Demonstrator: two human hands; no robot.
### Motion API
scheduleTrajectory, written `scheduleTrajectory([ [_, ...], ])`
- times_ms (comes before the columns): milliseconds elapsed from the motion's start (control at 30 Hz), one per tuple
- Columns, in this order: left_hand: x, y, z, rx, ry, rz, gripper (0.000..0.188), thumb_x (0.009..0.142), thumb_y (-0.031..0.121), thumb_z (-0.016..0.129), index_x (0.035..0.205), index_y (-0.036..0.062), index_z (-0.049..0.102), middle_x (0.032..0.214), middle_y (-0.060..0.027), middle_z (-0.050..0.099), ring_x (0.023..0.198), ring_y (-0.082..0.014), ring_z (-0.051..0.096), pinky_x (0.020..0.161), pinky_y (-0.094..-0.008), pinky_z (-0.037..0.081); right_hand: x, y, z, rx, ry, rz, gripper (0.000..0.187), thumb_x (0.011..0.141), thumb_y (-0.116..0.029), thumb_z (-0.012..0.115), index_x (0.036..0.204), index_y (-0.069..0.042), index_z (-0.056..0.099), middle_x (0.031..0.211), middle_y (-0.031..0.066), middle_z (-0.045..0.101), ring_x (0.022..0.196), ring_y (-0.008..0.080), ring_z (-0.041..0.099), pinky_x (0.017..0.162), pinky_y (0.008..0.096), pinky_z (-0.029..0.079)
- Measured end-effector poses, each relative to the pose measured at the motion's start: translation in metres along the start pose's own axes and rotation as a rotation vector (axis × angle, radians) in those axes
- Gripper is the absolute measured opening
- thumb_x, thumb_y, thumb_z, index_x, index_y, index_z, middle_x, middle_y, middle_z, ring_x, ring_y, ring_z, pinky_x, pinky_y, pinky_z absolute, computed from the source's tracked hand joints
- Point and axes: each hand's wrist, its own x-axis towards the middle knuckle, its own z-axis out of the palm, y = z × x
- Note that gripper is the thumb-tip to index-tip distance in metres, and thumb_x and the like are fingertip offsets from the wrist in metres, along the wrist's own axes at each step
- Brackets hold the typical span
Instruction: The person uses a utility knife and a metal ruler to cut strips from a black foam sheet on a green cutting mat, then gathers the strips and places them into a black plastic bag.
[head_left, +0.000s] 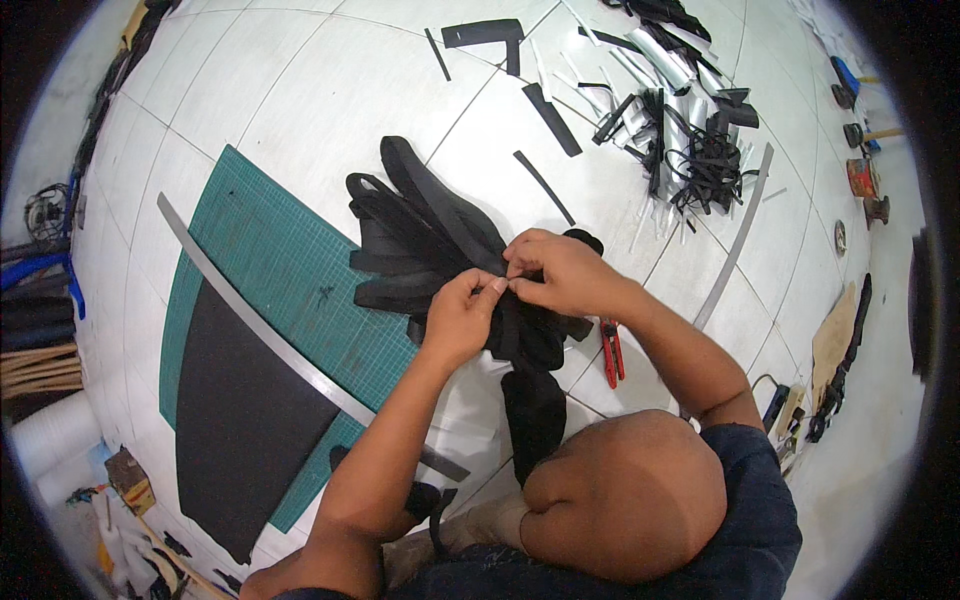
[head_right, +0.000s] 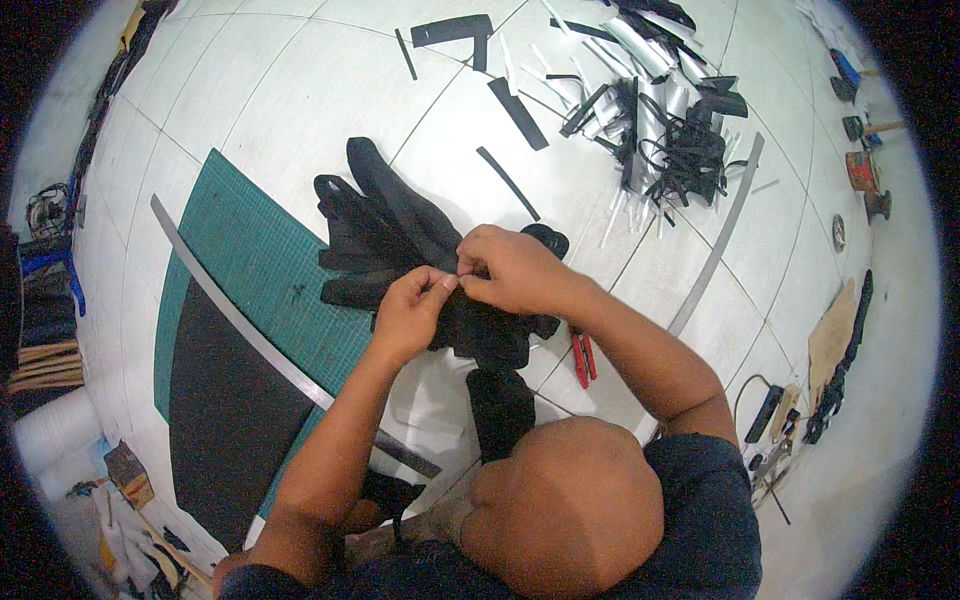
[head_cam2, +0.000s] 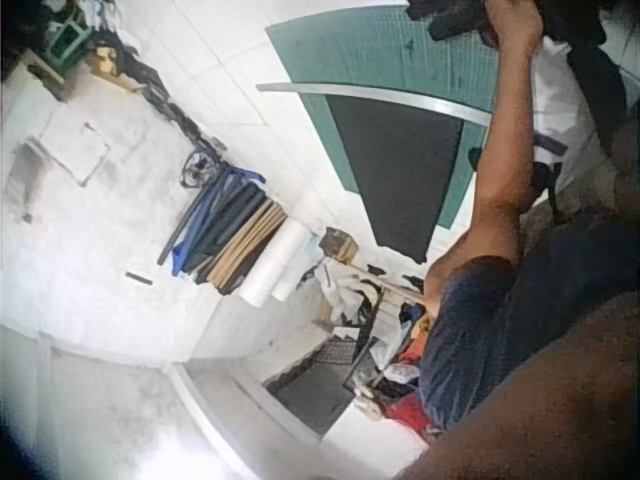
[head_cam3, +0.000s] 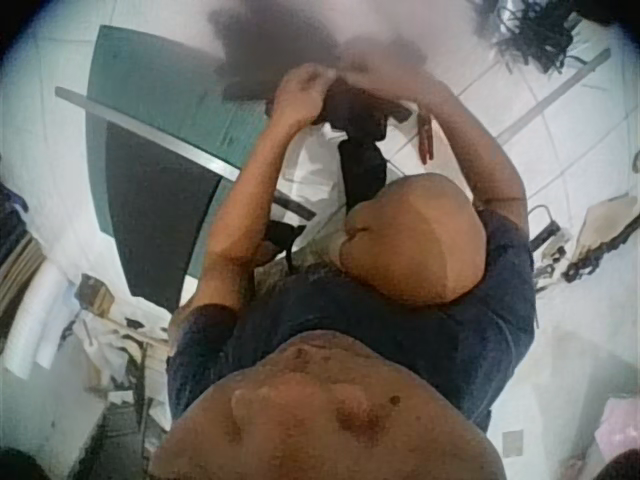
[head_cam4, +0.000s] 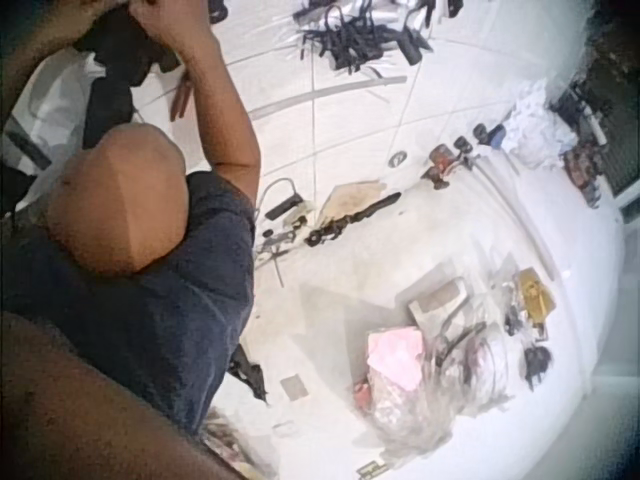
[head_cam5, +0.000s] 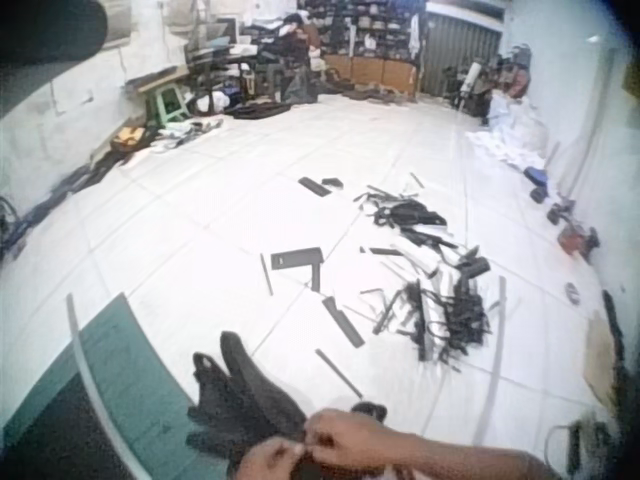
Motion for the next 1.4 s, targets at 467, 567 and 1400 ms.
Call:
scheduleTrajectory([
  [467,-0.007,0.003,0.002,0.146,0.096,0.061,0.025,0.098,0.025,0.061,0.097,0.0007,0.065,0.080,-0.0106,0.066,0.078,-0.0185,0.064,0.073,-0.0346,0.049,0.021,0.006,-0.018,-0.284,-0.221,-0.180,0.022,0.093,-0.023,0.060,0.090,-0.001,0.057,0.093,0.0160,0.057,0.089,0.0354,0.060,0.077,0.0456,0.048],
  [567,-0.015,-0.017,0.001,0.083,0.316,0.192,0.021,0.098,0.023,0.062,0.096,0.0018,0.059,0.078,-0.0123,0.065,0.075,-0.0225,0.065,0.071,-0.0371,0.049,0.023,0.032,-0.031,-0.297,-0.196,-0.122,0.025,0.095,-0.029,0.056,0.096,-0.004,0.058,0.096,0.0159,0.057,0.092,0.0372,0.061,0.078,0.0478,0.049],
  [1400,-0.020,0.003,-0.050,-0.316,-0.232,0.087,0.020,0.100,0.018,0.060,0.105,0.0009,0.070,0.089,0.0036,0.062,0.081,-0.0073,0.053,0.075,-0.0239,0.044,0.028,-0.042,-0.010,-0.189,-0.077,-0.413,0.011,0.090,-0.022,0.065,0.096,-0.013,0.066,0.083,0.0043,0.062,0.084,0.0260,0.061,0.082,0.0401,0.044],
])
